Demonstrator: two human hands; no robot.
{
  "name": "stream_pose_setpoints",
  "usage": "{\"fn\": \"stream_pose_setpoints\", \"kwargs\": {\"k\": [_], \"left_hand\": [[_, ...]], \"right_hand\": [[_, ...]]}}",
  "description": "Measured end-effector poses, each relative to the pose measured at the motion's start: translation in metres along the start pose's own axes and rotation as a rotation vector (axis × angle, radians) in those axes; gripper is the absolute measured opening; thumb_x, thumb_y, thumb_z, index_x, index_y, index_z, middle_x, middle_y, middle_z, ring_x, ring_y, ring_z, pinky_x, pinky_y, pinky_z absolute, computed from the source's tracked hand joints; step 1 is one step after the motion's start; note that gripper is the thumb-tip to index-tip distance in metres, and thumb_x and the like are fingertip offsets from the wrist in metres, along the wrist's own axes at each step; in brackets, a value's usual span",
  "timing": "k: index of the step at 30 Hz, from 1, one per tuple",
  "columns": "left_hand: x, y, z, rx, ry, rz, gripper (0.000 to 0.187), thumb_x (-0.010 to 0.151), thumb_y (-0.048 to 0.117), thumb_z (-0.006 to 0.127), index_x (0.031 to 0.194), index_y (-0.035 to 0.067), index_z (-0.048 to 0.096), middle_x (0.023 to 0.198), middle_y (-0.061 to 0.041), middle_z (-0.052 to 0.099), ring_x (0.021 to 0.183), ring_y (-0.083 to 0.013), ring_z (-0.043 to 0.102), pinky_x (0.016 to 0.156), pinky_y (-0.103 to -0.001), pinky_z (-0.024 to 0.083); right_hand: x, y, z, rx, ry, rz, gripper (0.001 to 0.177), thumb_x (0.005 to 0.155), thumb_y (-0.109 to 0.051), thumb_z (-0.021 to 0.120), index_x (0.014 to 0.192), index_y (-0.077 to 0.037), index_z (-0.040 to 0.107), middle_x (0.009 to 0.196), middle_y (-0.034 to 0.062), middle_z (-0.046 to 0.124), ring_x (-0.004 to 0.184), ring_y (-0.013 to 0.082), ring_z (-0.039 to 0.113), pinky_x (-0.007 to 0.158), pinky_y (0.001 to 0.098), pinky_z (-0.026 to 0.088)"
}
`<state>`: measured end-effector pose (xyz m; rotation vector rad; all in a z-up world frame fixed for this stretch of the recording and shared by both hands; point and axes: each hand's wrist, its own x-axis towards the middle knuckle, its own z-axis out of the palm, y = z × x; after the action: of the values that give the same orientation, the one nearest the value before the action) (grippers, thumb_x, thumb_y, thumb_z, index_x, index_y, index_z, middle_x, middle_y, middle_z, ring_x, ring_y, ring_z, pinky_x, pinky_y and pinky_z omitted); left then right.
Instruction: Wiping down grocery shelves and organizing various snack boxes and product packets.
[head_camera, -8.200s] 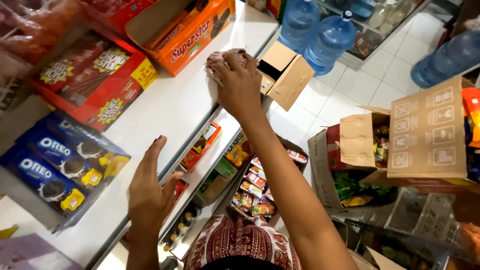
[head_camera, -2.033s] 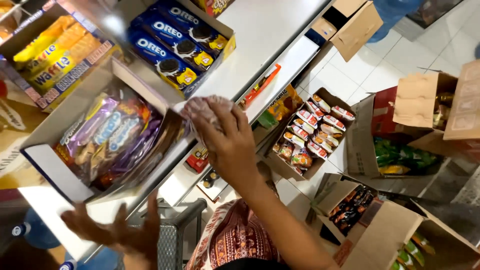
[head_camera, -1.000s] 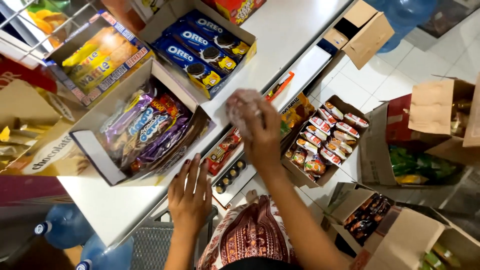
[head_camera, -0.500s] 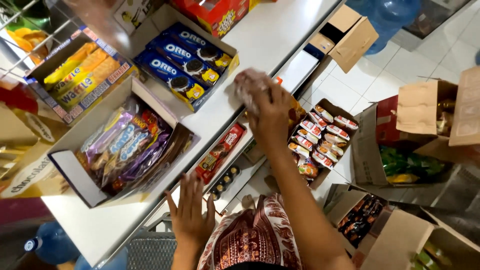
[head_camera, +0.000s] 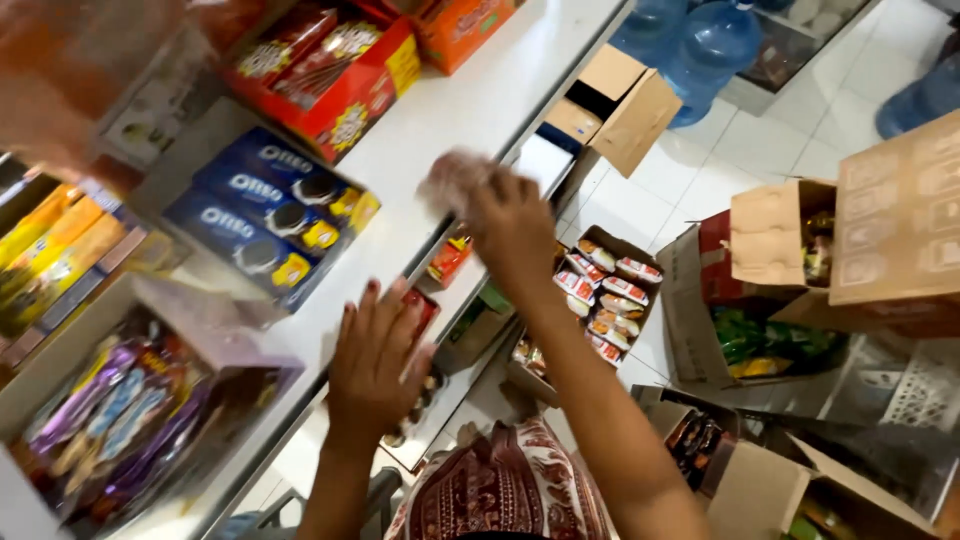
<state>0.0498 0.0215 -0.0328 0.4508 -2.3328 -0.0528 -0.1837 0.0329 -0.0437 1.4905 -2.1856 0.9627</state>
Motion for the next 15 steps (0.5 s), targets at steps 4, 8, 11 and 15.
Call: {"fn": "stream_pose_setpoints", "kwargs": {"k": [4, 8, 11, 15], "left_hand": [[0.047, -0.005, 0.019, 0.002, -0.121, -0.020, 0.050, 0.096, 0.022, 0.072, 0.140, 0.003, 0.057, 0.153, -0.019, 0.052, 0.144, -0.0403, 0.049, 0.119, -0.054, 0.039], [0.073, -0.008, 0.038, -0.031, -0.135, -0.033, 0.057, 0.093, 0.024, 0.073, 0.142, 0.003, 0.054, 0.155, -0.017, 0.050, 0.145, -0.0391, 0.047, 0.118, -0.050, 0.041], [0.084, -0.005, 0.045, -0.043, -0.155, -0.094, 0.062, 0.093, 0.022, 0.072, 0.146, 0.000, 0.049, 0.157, -0.019, 0.046, 0.146, -0.0398, 0.045, 0.119, -0.047, 0.041], [0.080, -0.007, 0.055, -0.053, -0.224, -0.241, 0.063, 0.093, 0.027, 0.072, 0.146, 0.002, 0.051, 0.157, -0.017, 0.048, 0.143, -0.0347, 0.047, 0.115, -0.042, 0.042]], "right_hand": [[0.043, 0.053, 0.003, -0.084, 0.044, 0.063, 0.042, 0.084, -0.023, 0.075, 0.125, -0.018, 0.068, 0.130, 0.0076, 0.063, 0.109, 0.0357, 0.059, 0.085, 0.0488, 0.055], [0.051, 0.036, -0.008, 0.015, 0.027, -0.021, 0.047, 0.079, -0.028, 0.078, 0.122, -0.012, 0.066, 0.129, 0.0147, 0.059, 0.104, 0.0422, 0.056, 0.075, 0.0483, 0.055], [0.033, 0.026, -0.013, 0.067, 0.058, -0.156, 0.044, 0.081, -0.019, 0.073, 0.125, -0.016, 0.066, 0.131, 0.0112, 0.061, 0.109, 0.0384, 0.057, 0.083, 0.0468, 0.057], [0.060, 0.072, 0.012, -0.006, 0.049, -0.200, 0.038, 0.086, -0.015, 0.069, 0.124, -0.019, 0.067, 0.127, 0.0076, 0.064, 0.111, 0.0344, 0.060, 0.079, 0.0451, 0.057]]}}
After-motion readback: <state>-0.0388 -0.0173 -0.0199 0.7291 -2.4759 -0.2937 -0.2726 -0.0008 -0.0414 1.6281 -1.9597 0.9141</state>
